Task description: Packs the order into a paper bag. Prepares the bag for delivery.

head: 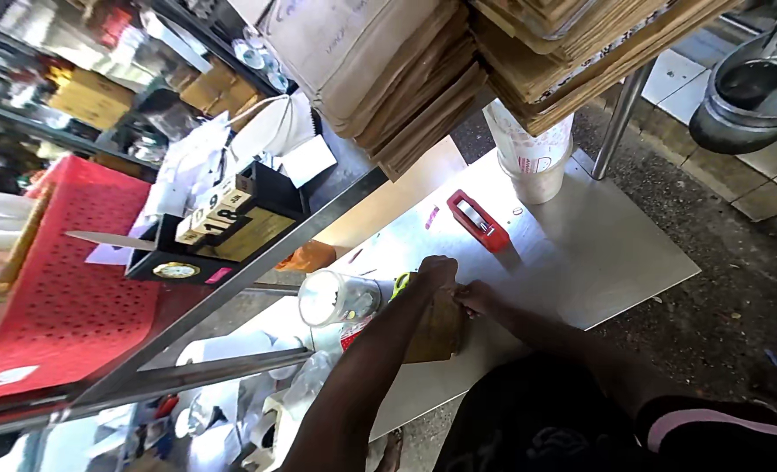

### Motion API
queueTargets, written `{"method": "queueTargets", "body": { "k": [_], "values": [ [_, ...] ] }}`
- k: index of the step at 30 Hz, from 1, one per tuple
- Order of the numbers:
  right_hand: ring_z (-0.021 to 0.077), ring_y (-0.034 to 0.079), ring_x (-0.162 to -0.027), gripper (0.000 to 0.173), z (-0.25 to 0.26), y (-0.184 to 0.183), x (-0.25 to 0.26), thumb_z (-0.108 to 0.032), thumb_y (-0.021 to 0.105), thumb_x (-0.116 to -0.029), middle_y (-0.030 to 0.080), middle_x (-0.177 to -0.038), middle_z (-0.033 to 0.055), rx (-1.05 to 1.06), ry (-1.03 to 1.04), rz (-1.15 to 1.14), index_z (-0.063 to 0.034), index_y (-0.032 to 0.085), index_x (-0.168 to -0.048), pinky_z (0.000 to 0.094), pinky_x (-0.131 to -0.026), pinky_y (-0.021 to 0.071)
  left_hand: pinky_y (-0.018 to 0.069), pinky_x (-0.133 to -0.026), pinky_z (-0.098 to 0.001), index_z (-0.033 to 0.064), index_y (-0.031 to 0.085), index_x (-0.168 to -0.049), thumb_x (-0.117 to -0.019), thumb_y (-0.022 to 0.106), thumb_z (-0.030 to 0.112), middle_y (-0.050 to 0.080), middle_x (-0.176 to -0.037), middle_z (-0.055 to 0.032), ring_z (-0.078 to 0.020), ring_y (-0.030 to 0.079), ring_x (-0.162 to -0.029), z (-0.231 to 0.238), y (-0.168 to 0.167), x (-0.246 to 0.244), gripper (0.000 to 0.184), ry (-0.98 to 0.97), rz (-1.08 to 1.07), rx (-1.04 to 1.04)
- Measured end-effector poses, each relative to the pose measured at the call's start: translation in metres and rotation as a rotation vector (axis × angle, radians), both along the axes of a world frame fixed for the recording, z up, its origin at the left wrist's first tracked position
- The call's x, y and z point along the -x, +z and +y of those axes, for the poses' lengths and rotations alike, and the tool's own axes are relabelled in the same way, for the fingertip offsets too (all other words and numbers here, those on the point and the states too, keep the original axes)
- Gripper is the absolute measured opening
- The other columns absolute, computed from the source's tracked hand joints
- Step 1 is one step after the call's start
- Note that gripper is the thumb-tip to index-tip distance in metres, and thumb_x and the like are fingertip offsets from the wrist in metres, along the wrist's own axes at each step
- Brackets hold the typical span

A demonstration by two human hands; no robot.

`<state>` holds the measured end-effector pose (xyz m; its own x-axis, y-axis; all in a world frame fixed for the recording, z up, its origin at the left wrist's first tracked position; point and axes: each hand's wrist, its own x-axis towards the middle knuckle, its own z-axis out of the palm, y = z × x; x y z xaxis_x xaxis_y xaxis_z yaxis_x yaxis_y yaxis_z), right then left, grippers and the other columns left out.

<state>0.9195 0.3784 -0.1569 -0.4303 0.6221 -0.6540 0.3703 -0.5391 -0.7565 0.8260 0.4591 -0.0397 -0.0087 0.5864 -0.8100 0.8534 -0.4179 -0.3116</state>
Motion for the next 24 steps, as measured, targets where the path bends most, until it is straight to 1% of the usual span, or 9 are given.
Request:
{"method": "queueTargets", "body": {
  "k": [3,6,8,13,16,20,22,23,24],
  "values": [
    [0.0181,0.069,-0.060,0.065,-0.004,-0.007,-0.016,-0.072,0.056,-0.0930,0.068,-0.071,0.0060,-0.073,0.087,-0.158,-0.0077,0.069,-0.097,0.0396,-0.060,0.0607,0.0545,-0.081,-0.0620,0.0117,0.074,-0.094,-0.0851,0.075,0.030,0.072,-0.101,-0.0123,-0.0338,0.069,-0.099,0.006,-0.007,0.010,0.021,-0.024,-0.038,0.041],
    [0.0348,0.070,-0.099,0.049,-0.003,0.010,-0.021,-0.052,0.065,-0.0941,0.071,-0.107,0.0173,-0.255,0.288,-0.455,-0.0046,0.070,-0.106,0.0588,-0.080,0.0567,0.0538,-0.086,-0.0611,0.0106,0.073,-0.100,-0.0876,0.074,0.026,0.072,-0.105,-0.0132,-0.0348,0.068,-0.104,0.001,0.001,0.007,0.020,-0.031,-0.030,0.034],
    [0.0369,0.069,-0.105,0.041,-0.001,0.013,-0.023,-0.046,0.067,-0.0918,0.071,-0.110,0.0168,-0.337,0.335,-0.552,-0.0073,0.071,-0.103,0.0609,-0.080,0.0559,0.0536,-0.086,-0.0606,0.0080,0.073,-0.100,-0.0903,0.072,0.027,0.072,-0.106,-0.0147,-0.0359,0.068,-0.104,-0.010,0.008,0.002,0.022,-0.041,-0.045,-0.004],
    [0.0352,0.071,-0.091,0.035,0.024,0.036,-0.071,-0.041,0.056,-0.1004,0.072,-0.093,0.0141,-0.661,-0.096,-0.456,-0.0095,0.072,-0.098,0.0610,-0.077,0.0563,0.0414,-0.107,-0.0609,0.0046,0.070,-0.119,-0.0929,0.070,0.034,0.068,-0.121,-0.0181,-0.0389,0.060,-0.119,-0.050,-0.001,-0.012,0.040,-0.125,-0.157,-0.208],
    [0.0323,0.068,-0.102,0.028,0.057,0.041,-0.092,-0.031,0.062,-0.0970,0.069,-0.108,0.0143,-0.831,-0.384,-0.413,-0.0073,0.070,-0.109,0.0544,-0.085,0.0577,0.0394,-0.108,-0.0602,-0.0014,0.065,-0.127,-0.0942,0.066,0.018,0.062,-0.128,-0.0224,-0.0413,0.056,-0.123,-0.066,-0.039,-0.011,0.038,-0.165,-0.113,-0.318],
    [0.0399,0.057,-0.123,0.052,0.101,0.027,-0.100,-0.041,0.070,-0.0916,0.058,-0.130,0.0233,-0.727,-0.386,-0.298,-0.0037,0.064,-0.127,0.0546,-0.101,0.0506,0.0332,-0.116,-0.0627,-0.0022,0.062,-0.132,-0.0980,0.057,0.006,0.056,-0.138,-0.0248,-0.0440,0.050,-0.132,-0.085,-0.045,-0.019,0.035,-0.125,-0.162,-0.428],
    [0.0402,0.058,-0.120,0.051,0.119,0.012,-0.091,-0.049,0.069,-0.0915,0.061,-0.127,0.0237,-0.602,-0.304,-0.242,-0.0041,0.070,-0.117,0.0585,-0.098,0.0509,0.0264,-0.123,-0.0594,0.0074,0.056,-0.145,-0.1021,0.055,0.020,0.050,-0.152,-0.0162,-0.0376,0.041,-0.145,-0.115,-0.030,-0.030,0.044,-0.047,-0.311,-0.485],
    [0.0393,0.061,-0.117,0.051,0.126,0.006,-0.087,-0.053,0.067,-0.0924,0.062,-0.125,0.0226,-0.540,-0.265,-0.244,-0.0058,0.072,-0.112,0.0599,-0.095,0.0527,0.0288,-0.123,-0.0579,0.0152,0.058,-0.145,-0.1022,0.054,0.029,0.052,-0.153,-0.0096,-0.0324,0.043,-0.145,-0.133,-0.033,-0.039,0.045,0.012,-0.367,-0.527],
    [0.0399,0.061,-0.116,0.050,0.131,0.004,-0.084,-0.054,0.065,-0.0934,0.062,-0.125,0.0226,-0.496,-0.252,-0.244,-0.0057,0.072,-0.107,0.0618,-0.093,0.0524,0.0260,-0.122,-0.0617,0.0129,0.062,-0.139,-0.1003,0.057,0.029,0.055,-0.148,-0.0128,-0.0348,0.045,-0.143,-0.148,-0.046,-0.047,0.043,0.099,-0.479,-0.526]
  ]
}}
